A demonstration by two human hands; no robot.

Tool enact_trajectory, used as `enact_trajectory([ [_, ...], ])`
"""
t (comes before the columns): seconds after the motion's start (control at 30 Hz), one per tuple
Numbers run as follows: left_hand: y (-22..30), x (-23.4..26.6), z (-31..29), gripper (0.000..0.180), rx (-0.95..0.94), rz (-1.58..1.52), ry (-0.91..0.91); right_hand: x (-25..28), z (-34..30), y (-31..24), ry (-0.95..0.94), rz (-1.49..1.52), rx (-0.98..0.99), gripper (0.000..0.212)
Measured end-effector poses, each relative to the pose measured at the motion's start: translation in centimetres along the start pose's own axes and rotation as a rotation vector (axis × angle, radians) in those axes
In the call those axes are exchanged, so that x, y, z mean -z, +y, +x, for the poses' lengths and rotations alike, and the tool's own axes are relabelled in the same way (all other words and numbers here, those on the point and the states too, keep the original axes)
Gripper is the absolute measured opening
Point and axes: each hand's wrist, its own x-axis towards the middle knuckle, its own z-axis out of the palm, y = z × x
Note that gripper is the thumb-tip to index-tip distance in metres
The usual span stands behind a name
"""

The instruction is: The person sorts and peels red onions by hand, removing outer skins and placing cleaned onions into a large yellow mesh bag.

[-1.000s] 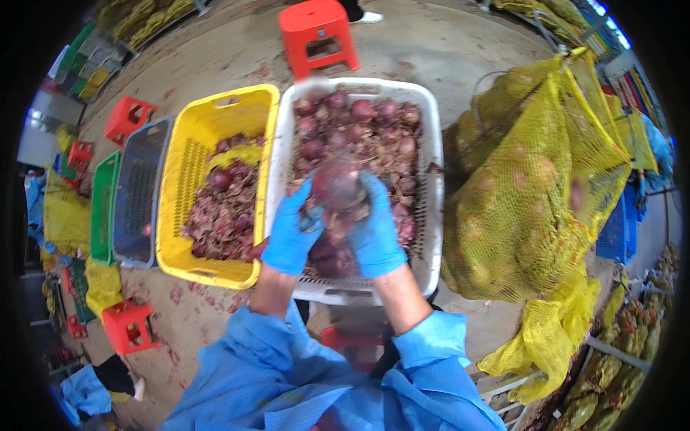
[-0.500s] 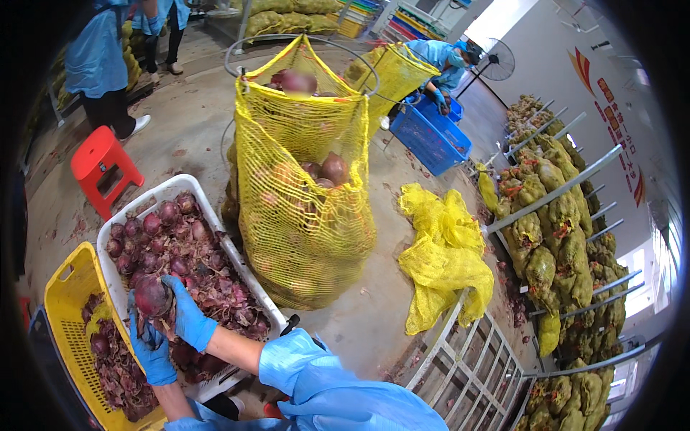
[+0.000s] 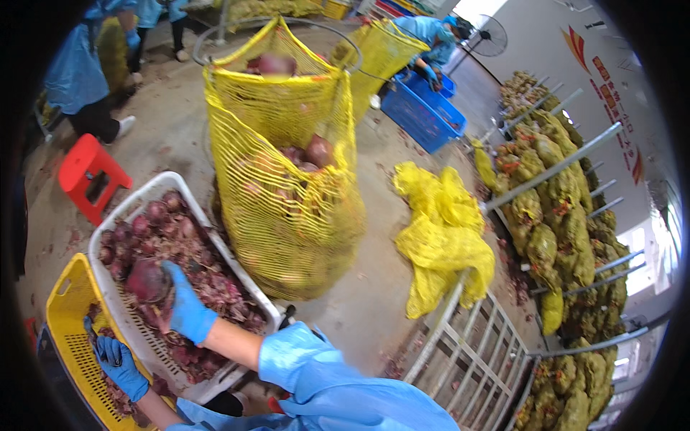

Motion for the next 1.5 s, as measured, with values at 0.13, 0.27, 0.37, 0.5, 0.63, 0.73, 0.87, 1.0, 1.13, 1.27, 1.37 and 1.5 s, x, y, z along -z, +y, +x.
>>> enact_trajectory([
  [0.13,2.9,1.0,0.6,0.038,-0.317,0.503,0.467,0.1,0.0,-1.5,0.272,-0.112,0.094,0.036],
  [0.27,4.8,3.0,0.4,0.037,-0.331,1.198,0.726,-1.5,-0.2,-1.0,0.319,-0.191,0.062,0.031],
  [0.37,6.3,6.3,0.7,0.054,-0.258,1.893,0.64,-2.0,0.0,-0.2,0.34,-0.206,0.087,0.033],
  [0.5,2.7,0.7,-0.2,0.072,0.158,2.4,0.893,-1.5,0.4,-0.1,0.362,-0.176,0.054,0.038],
  [0.63,2.5,0.2,-0.1,0.062,-0.104,2.375,0.551,-1.0,-0.1,-0.1,0.302,-0.155,-0.04,0.034],
  [0.73,-1.8,-3.5,0.3,0.053,-0.275,1.723,0.311,0.0,0.2,0.1,0.458,-0.341,0.006,0.038],
  [0.87,-6.9,-8.4,-0.7,0.051,-0.119,1.234,0.024,-2.4,0.3,1.3,0.594,-0.701,-0.131,0.043],
  [1.0,-10.2,-11.9,-1.3,0.053,0.047,1.22,-0.137,-0.7,0.2,1.2,0.359,-1.025,0.01,0.038],
  [1.13,-10.2,-12.7,-1.7,0.059,0.133,1.132,-0.122,-0.8,0.2,2.0,0.288,-1.043,0.124,0.038],
  [1.27,-9.3,-10.8,-1.7,0.059,0.204,1.128,-0.117,-0.2,0.5,2.2,0.245,-1.135,0.16,0.042],
  [1.37,-9.0,-10.5,-1.8,0.061,0.236,1.157,-0.151,0.1,0.5,2.1,0.221,-1.26,0.139,0.05],
  [1.5,-9.5,-10.4,-1.7,0.061,0.246,1.176,-0.159,0.0,0.4,1.9,0.229,-1.448,0.103,0.064],
])
